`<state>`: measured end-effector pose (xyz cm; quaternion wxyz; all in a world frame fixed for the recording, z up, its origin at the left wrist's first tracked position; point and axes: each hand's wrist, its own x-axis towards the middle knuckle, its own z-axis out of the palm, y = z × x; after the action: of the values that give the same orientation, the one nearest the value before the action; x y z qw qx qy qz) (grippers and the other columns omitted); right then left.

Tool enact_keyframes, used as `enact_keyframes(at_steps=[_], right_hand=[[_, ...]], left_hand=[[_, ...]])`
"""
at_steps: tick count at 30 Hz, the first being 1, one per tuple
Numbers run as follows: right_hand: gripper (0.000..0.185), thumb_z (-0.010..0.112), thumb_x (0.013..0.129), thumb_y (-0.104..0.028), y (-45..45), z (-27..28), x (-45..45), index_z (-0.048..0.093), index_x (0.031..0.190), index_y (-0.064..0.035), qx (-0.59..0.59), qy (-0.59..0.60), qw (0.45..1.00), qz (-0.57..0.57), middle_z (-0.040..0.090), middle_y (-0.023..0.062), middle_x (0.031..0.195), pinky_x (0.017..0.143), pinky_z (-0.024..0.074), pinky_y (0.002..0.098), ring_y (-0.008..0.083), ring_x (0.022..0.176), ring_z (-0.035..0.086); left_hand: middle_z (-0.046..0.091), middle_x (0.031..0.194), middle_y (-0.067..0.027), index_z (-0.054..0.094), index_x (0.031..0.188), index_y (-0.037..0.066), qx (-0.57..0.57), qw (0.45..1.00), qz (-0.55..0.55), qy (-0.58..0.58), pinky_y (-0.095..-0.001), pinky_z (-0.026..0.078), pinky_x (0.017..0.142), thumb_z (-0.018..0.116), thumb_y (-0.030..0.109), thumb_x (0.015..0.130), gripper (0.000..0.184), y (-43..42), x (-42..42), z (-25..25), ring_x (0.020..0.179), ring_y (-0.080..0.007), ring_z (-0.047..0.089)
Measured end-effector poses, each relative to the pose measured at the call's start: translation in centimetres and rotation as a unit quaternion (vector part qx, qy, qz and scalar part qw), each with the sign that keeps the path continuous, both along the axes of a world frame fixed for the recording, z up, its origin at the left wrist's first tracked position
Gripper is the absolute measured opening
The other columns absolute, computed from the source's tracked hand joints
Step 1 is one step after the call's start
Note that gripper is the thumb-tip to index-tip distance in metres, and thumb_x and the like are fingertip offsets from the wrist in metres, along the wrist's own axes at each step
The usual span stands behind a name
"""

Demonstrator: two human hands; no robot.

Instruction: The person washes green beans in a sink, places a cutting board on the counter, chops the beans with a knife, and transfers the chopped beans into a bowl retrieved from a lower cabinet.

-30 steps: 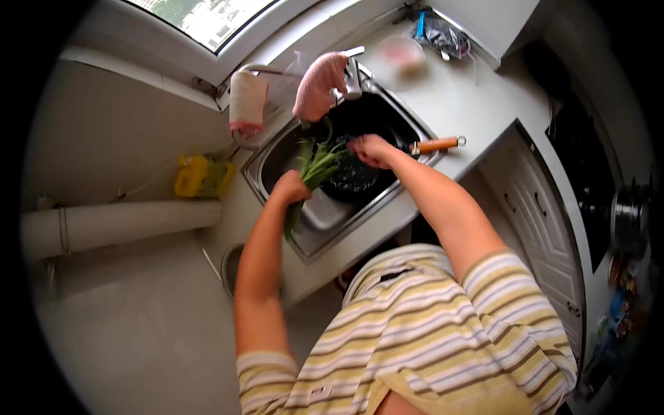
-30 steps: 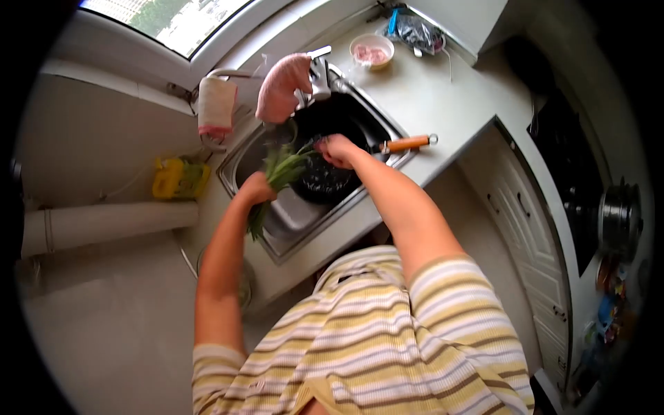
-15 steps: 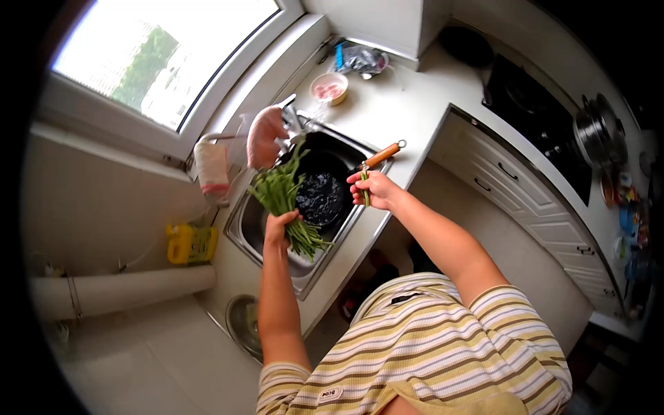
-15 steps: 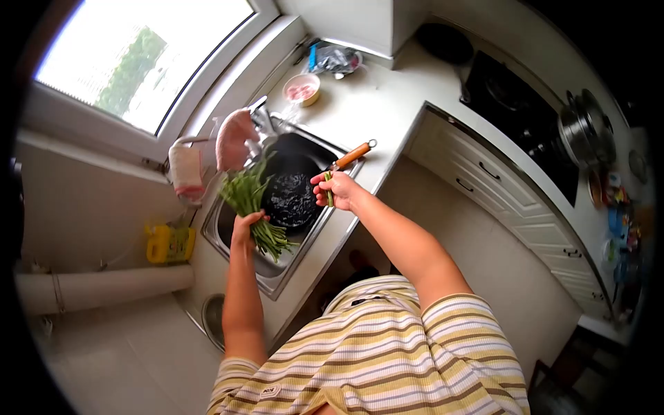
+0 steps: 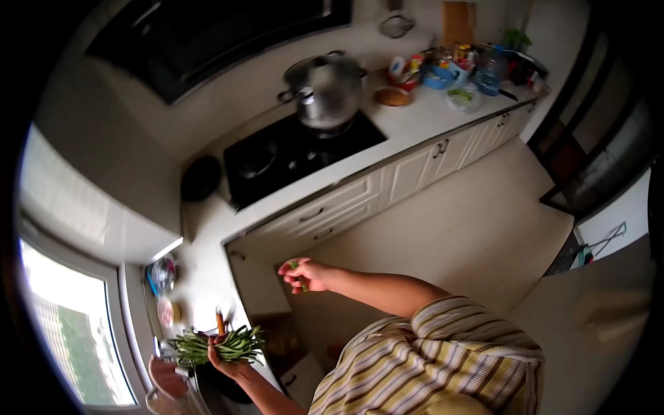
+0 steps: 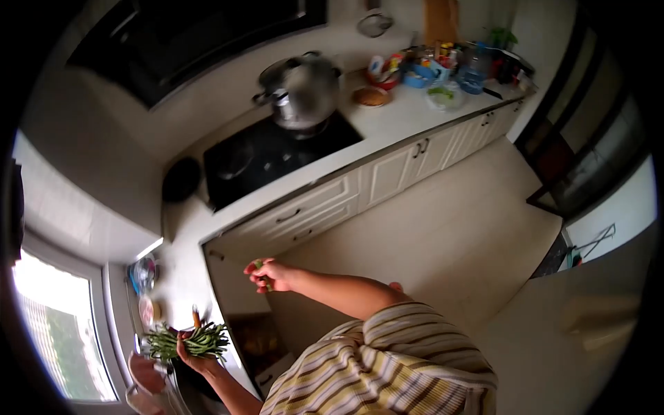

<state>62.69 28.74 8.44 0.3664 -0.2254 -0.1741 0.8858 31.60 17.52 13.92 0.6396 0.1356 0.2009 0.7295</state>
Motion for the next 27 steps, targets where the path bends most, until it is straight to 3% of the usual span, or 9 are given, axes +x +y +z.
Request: enact_keyframes(at_steps=[2,5,7,8,11,18,24,26,27], right_hand=[[0.011,0.053,0.085,-0.008,-0.1,0.3,11.2,0.058,0.095,-0.0098,-0.005,-0.018,0.996,-0.087,0.054,0.0011,0.073,0.056,0.0494,0.0341,0.0091,0.050,0.045],[0.010,0.054,0.084,-0.008,-2.3,-0.8,28.2,0.059,0.092,-0.0086,-0.025,-0.096,0.971,-0.217,0.051,0.0009,0.067,0.055,0.0464,0.0339,0.0094,0.047,0.040],[0.009,0.054,0.083,-0.007,-4.7,-0.4,38.4,0.059,0.090,-0.0076,-0.063,-0.112,0.941,-0.314,0.049,0.0004,0.064,0.050,0.0409,0.0322,0.0093,0.046,0.036],[0.009,0.054,0.082,-0.007,-6.0,0.5,42.7,0.059,0.090,-0.0071,-0.079,-0.109,0.922,-0.362,0.047,0.0001,0.062,0.047,0.0374,0.0309,0.0092,0.044,0.034],[0.006,0.059,0.081,-0.011,-8.1,2.6,51.9,0.060,0.086,-0.0072,-0.062,-0.165,0.879,-0.443,0.045,-0.0002,0.059,0.045,0.0317,0.0282,0.0086,0.043,0.030],[0.007,0.062,0.082,-0.015,-8.7,1.1,67.7,0.059,0.086,-0.0086,-0.129,-0.234,0.805,-0.530,0.045,-0.0015,0.060,0.046,0.0330,0.0270,0.0082,0.043,0.029],[0.009,0.061,0.084,-0.016,3.0,1.5,84.1,0.060,0.087,-0.0077,-0.114,-0.370,0.756,-0.528,0.046,0.0003,0.059,0.041,0.0341,0.0290,0.0099,0.045,0.036],[0.016,0.062,0.083,-0.021,9.7,2.3,90.8,0.060,0.087,-0.0061,-0.145,-0.528,0.668,-0.504,0.051,0.0025,0.062,0.042,0.0398,0.0303,0.0108,0.050,0.045],[0.025,0.060,0.082,-0.027,12.5,2.2,93.9,0.062,0.087,-0.0027,-0.152,-0.618,0.615,-0.466,0.062,0.0107,0.072,0.052,0.0497,0.0379,0.0219,0.061,0.060]], left_hand=[[0.061,0.084,0.0017,0.059,0.093,0.013,0.021,0.998,-0.064,0.002,-0.0373,0.047,0.081,0.059,0.022,0.083,0.014,3.8,11.4,2.5,0.082,-0.0139,0.056],[0.062,0.079,-0.0011,0.062,0.089,0.008,-0.102,0.994,0.013,0.031,-0.0388,0.050,0.076,0.060,0.017,0.080,0.013,8.5,26.9,3.3,0.077,-0.0170,0.059],[0.061,0.083,-0.0031,0.059,0.102,0.006,-0.057,0.992,-0.094,0.057,-0.0376,0.049,0.078,0.060,0.016,0.080,0.025,11.6,35.9,3.0,0.078,-0.0167,0.058],[0.059,0.083,-0.0022,0.055,0.114,0.006,-0.029,0.982,-0.185,-0.002,-0.0385,0.048,0.079,0.058,0.014,0.080,0.035,13.6,39.5,2.8,0.077,-0.0163,0.058],[0.056,0.083,-0.0003,0.049,0.123,0.010,-0.022,0.965,-0.261,-0.016,-0.0430,0.046,0.082,0.057,0.011,0.081,0.043,16.0,51.0,5.9,0.077,-0.0146,0.056],[0.054,0.084,0.0023,0.048,0.125,0.015,0.020,0.911,-0.411,-0.023,-0.0408,0.042,0.087,0.062,0.011,0.077,0.050,22.7,71.3,5.8,0.080,-0.0122,0.056],[0.056,0.083,0.0016,0.046,0.128,0.013,-0.013,0.913,-0.408,0.016,-0.0424,0.042,0.086,0.059,0.012,0.076,0.054,31.2,82.1,2.0,0.079,-0.0129,0.056],[0.056,0.082,0.0012,0.046,0.129,0.014,-0.026,0.912,-0.410,-0.018,-0.0415,0.043,0.084,0.060,0.011,0.076,0.055,34.0,85.8,2.7,0.078,-0.0136,0.056],[0.056,0.082,0.0010,0.046,0.129,0.014,-0.031,0.909,-0.414,-0.032,-0.0409,0.043,0.083,0.061,0.011,0.075,0.055,35.5,87.5,2.7,0.078,-0.0139,0.056]])
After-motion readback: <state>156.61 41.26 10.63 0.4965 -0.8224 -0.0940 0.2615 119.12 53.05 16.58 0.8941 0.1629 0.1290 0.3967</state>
